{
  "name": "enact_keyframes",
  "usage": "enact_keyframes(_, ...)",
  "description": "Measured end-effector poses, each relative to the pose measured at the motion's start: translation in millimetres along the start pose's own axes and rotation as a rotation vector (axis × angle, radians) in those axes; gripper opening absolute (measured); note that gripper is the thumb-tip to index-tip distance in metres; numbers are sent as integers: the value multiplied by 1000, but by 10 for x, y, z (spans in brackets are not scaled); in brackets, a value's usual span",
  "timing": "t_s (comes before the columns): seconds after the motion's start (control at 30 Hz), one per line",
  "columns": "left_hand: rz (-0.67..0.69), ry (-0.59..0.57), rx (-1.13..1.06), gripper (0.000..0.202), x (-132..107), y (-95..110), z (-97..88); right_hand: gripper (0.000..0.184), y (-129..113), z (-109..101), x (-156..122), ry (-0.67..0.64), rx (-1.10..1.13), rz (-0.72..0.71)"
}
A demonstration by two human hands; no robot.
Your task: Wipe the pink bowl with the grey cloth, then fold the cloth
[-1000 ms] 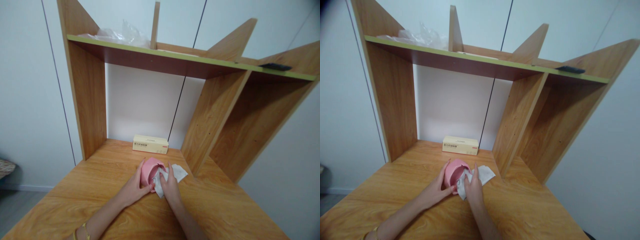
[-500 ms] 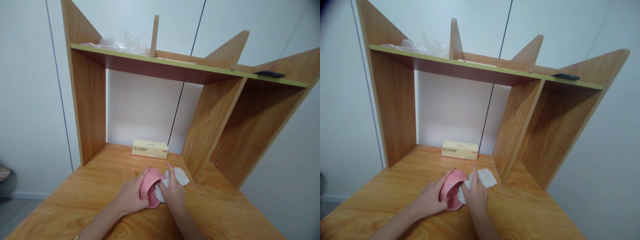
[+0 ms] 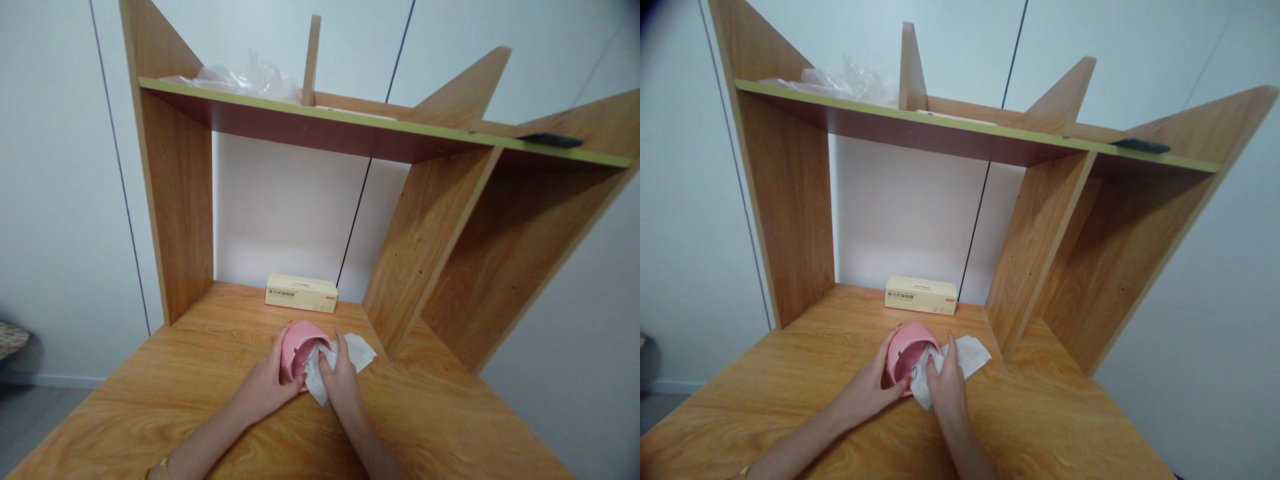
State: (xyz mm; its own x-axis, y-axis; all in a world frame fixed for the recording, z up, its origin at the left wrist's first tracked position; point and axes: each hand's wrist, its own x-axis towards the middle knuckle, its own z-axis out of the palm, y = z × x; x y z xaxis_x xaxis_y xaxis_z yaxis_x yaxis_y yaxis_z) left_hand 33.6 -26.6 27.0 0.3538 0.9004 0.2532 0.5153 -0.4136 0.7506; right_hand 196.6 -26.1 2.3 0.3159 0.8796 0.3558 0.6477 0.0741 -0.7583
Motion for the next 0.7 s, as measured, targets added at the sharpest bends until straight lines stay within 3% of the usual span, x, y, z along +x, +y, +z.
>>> enact_keyframes(0.13, -46, -3, 53, 80, 26, 20, -33, 62, -73, -71, 18, -36, -243, 31)
enact_keyframes(0.3, -14, -55, 148, 80, 13, 120, -123, 62, -123, -184, 29, 31, -471, -89)
enact_keyframes(0.5, 88, -66, 178, 80, -13, 114, -164, 60, -68, -131, -1, -38, -335, -119)
enact_keyframes(0.7, -1, 68, 110, 75, 2, 34, -69, 57, -5, -102, 15, -28, -168, -67)
